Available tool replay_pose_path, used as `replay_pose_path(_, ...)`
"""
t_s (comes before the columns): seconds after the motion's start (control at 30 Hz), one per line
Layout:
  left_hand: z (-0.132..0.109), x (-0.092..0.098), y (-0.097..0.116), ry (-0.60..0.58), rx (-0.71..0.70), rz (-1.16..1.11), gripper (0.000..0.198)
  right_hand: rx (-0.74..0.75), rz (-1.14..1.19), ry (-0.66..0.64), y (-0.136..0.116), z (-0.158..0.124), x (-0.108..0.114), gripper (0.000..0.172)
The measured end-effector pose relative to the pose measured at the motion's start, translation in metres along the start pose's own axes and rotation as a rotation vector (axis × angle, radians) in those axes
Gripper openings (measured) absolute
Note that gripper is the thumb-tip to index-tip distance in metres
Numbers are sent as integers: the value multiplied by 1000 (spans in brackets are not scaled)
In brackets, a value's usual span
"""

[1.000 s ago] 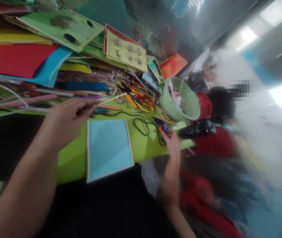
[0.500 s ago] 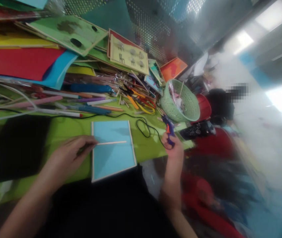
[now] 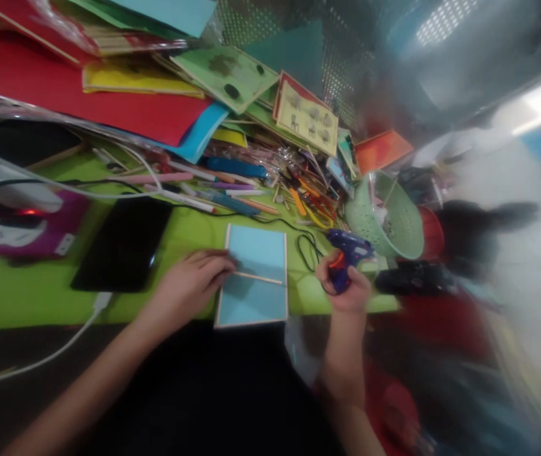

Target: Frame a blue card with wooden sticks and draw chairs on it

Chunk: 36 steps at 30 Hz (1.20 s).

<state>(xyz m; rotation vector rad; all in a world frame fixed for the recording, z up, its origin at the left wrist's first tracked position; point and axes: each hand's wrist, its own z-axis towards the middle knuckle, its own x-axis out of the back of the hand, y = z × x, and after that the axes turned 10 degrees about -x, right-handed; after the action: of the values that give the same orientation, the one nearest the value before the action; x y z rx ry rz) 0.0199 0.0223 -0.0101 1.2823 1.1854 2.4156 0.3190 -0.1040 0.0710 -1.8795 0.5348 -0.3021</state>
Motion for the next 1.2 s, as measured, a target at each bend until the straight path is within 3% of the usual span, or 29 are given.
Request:
replay_pose_path(0.23,0,2,-3,-12,-16,-25,26,-52,-341,-110,-7,20,-42,29)
replay_pose_path(0.43,0,5,-2,-11,-28,-58,21,0,-626,-161,-13,41,-67,24)
replay_pose_path(0.73,1,6,0,-1,-60,-69,17,-48,-805,-147,3,58,-68,38)
replay_pose_path(1.2,1,5,-1,10,-76,-91,19,-76,-748,-141,4,60,-76,43)
